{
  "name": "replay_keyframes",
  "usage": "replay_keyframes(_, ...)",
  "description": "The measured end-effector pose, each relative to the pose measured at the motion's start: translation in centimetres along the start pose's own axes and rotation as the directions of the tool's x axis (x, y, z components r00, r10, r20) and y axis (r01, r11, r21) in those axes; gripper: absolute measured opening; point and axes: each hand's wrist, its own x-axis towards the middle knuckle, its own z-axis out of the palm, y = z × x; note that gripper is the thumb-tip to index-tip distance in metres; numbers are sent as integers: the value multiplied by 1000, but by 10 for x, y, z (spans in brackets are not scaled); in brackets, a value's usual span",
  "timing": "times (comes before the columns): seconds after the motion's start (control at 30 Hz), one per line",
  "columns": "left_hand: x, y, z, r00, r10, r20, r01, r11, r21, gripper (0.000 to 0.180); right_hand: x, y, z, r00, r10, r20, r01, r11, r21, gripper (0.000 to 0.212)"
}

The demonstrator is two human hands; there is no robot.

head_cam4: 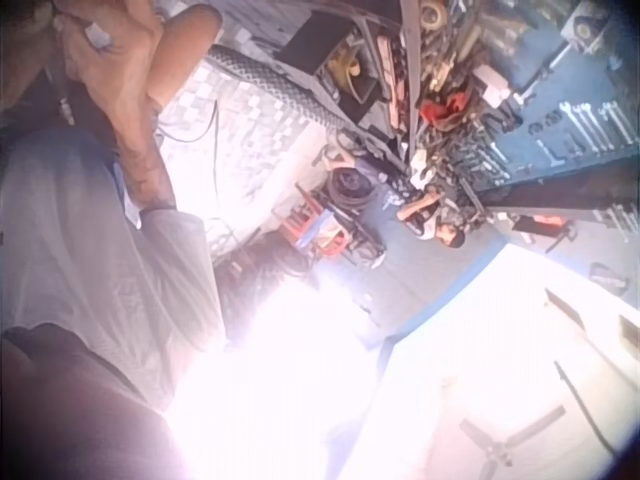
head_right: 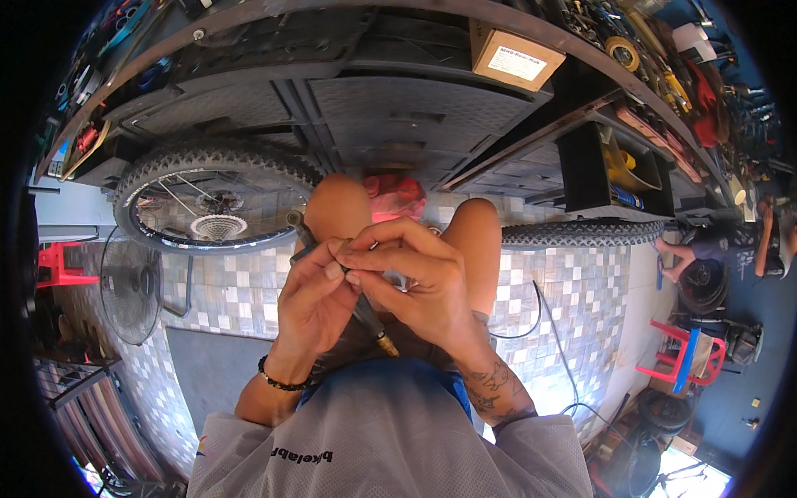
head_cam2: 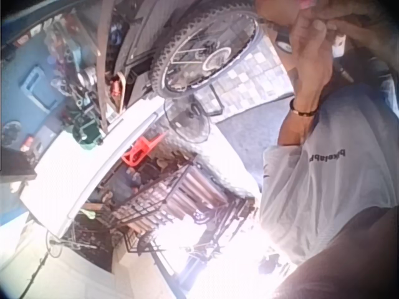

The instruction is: The person inflates a bicycle tire using a floor pump with a pressure gauge. They attach the pump head to the valve, pump air into the tire, and check the pressure reading. The person then removes the pump head and places the tire on the workbench.

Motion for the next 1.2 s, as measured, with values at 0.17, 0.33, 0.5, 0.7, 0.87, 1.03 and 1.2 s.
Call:
replay_keyframes(0.17, -3, -2, 0, 1000, 4, -29, -3, 1000, 22, 21, -1, 0, -1, 999, 41, 23, -42, 999, 20, 24)
replay_keyframes(0.33, -6, 3, 0, 986, 161, -52, -119, 875, 469, 15, 2, -3, -4, 999, 27, 28, -26, 999, -37, 22)
replay_keyframes(0.5, -2, 11, -2, 823, 477, 309, -468, 260, 845, 15, -6, -10, 1, 1000, 4, -5, -4, 1000, -25, 20)
replay_keyframes(0.7, -2, 14, -1, 746, 541, 388, -514, 97, 852, 20, -5, -6, -4, 994, -106, 28, 108, 992, -73, 23)
replay_keyframes(0.87, -3, 14, -4, 746, 563, 355, -527, 173, 832, 22, -3, -3, -2, 988, -154, 25, 156, 983, -98, 20)
replay_keyframes(1.03, -4, 18, -8, 757, 555, 344, -535, 225, 815, 23, -1, -2, 2, 974, -223, 37, 226, 954, -196, 16)
replay_keyframes(1.2, -11, 17, -5, 811, 529, 249, -466, 327, 822, 17, -5, 6, 7, 961, -277, 8, 273, 941, -199, 16)
